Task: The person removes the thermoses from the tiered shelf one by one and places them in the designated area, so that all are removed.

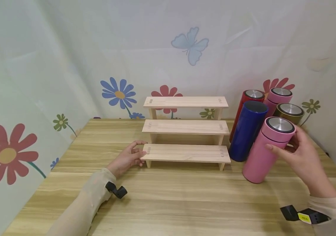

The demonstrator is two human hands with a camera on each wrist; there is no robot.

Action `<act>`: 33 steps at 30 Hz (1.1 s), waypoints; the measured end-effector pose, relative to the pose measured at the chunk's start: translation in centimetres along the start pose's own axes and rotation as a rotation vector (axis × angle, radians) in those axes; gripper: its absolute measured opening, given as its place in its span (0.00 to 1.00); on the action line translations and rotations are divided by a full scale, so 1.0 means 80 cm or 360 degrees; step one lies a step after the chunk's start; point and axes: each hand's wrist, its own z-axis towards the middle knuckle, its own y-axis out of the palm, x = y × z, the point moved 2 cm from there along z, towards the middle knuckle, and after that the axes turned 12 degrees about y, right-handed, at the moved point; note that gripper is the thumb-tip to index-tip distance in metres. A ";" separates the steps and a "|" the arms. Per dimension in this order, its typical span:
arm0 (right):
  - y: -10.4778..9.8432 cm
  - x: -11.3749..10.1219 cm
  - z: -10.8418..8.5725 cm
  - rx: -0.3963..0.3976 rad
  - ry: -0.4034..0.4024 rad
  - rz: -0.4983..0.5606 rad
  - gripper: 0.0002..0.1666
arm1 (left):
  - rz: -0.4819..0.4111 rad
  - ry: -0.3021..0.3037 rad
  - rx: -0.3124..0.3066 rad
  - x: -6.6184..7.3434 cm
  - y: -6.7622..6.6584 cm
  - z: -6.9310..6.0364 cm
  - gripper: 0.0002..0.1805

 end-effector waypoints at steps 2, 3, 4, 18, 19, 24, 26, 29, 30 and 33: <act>-0.001 -0.001 0.002 -0.0007 0.0024 -0.0001 0.46 | 0.0026 0.0007 0.0007 0.001 -0.001 0.000 0.28; -0.002 -0.003 0.003 -0.0012 0.0029 0.0006 0.46 | 0.0048 0.0011 0.0012 0.002 -0.001 0.000 0.27; -0.002 -0.004 0.004 -0.0009 0.0034 0.0004 0.47 | 0.0070 0.0017 0.0012 0.004 -0.001 0.000 0.27; 0.001 -0.039 0.017 0.0073 -0.0057 -0.0016 0.43 | 0.0517 0.0109 0.0030 0.019 -0.016 -0.002 0.28; 0.001 -0.043 0.018 0.0093 -0.0074 -0.0028 0.42 | 0.0558 0.0117 0.0035 0.022 -0.017 -0.003 0.28; 0.004 -0.065 0.018 0.0203 -0.0131 -0.0190 0.37 | 0.0800 0.0147 0.0069 0.035 -0.021 -0.006 0.27; 0.005 -0.077 0.016 0.0254 -0.0175 -0.0300 0.36 | 0.0915 0.0165 0.0078 0.040 -0.021 -0.007 0.27; 0.009 -0.093 0.014 0.0322 -0.0290 -0.0402 0.35 | 0.1087 0.0222 0.0075 0.049 -0.018 -0.008 0.27; 0.011 -0.098 0.014 0.0337 -0.0339 -0.0425 0.35 | 0.1143 0.0248 0.0065 0.052 -0.015 -0.008 0.27; 0.020 -0.109 0.011 0.0340 -0.0478 -0.0430 0.34 | 0.1271 0.0307 0.0034 0.064 -0.005 -0.010 0.28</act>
